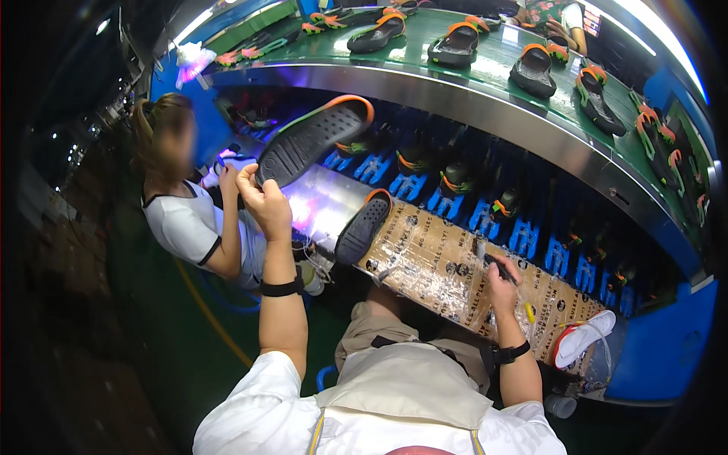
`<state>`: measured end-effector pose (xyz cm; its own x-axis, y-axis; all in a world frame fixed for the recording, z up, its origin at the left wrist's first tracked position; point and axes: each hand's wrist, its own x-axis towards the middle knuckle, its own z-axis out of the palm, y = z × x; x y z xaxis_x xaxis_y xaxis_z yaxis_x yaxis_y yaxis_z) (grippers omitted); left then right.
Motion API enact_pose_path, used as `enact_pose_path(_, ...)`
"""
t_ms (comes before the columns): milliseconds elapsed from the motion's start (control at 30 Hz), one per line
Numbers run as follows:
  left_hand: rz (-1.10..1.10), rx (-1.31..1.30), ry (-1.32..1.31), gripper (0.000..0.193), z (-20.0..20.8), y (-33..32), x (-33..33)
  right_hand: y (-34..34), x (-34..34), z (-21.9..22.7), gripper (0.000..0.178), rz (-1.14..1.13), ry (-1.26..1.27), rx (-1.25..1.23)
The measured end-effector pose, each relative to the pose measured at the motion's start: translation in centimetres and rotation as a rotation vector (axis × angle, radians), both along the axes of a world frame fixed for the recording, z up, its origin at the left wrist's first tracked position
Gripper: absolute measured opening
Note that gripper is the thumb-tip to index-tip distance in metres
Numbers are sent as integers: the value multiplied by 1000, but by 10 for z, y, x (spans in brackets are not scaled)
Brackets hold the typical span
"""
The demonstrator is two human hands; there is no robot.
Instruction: The recorder uses a brush to apply glue or adhesive to the black outsoles of various shoes and then places them on a conveyor belt.
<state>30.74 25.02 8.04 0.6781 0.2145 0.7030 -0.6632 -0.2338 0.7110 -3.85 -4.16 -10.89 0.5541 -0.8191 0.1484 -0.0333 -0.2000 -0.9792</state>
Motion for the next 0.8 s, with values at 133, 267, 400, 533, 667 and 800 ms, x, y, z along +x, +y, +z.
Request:
enact_pose_path(133, -474, -597, 370, 26, -33, -9, -31, 0, 2, 17, 20, 21, -115, 243)
enact_pose_path(267, -814, -567, 959, 25, -81, -21, -89, 5, 1, 29, 22, 94, -245, 382)
enact_pose_path(400, -1177, -555, 1329, 32, -145, -16, -145, 28, 4, 50, 23, 175, -272, 498)
enact_pose_path(533, -1431, -817, 1431, 69, -124, -13, -198, 51, 8, 67, 23, 268, -216, 520)
enact_pose_path(667, -1678, -786, 1440, 96, -144, -10, -204, 73, 20, 85, 22, 372, -150, 490)
enact_pose_path(800, -1387, -759, 1455, 95, -138, -33, -198, 89, 39, 92, 19, 445, -119, 431)
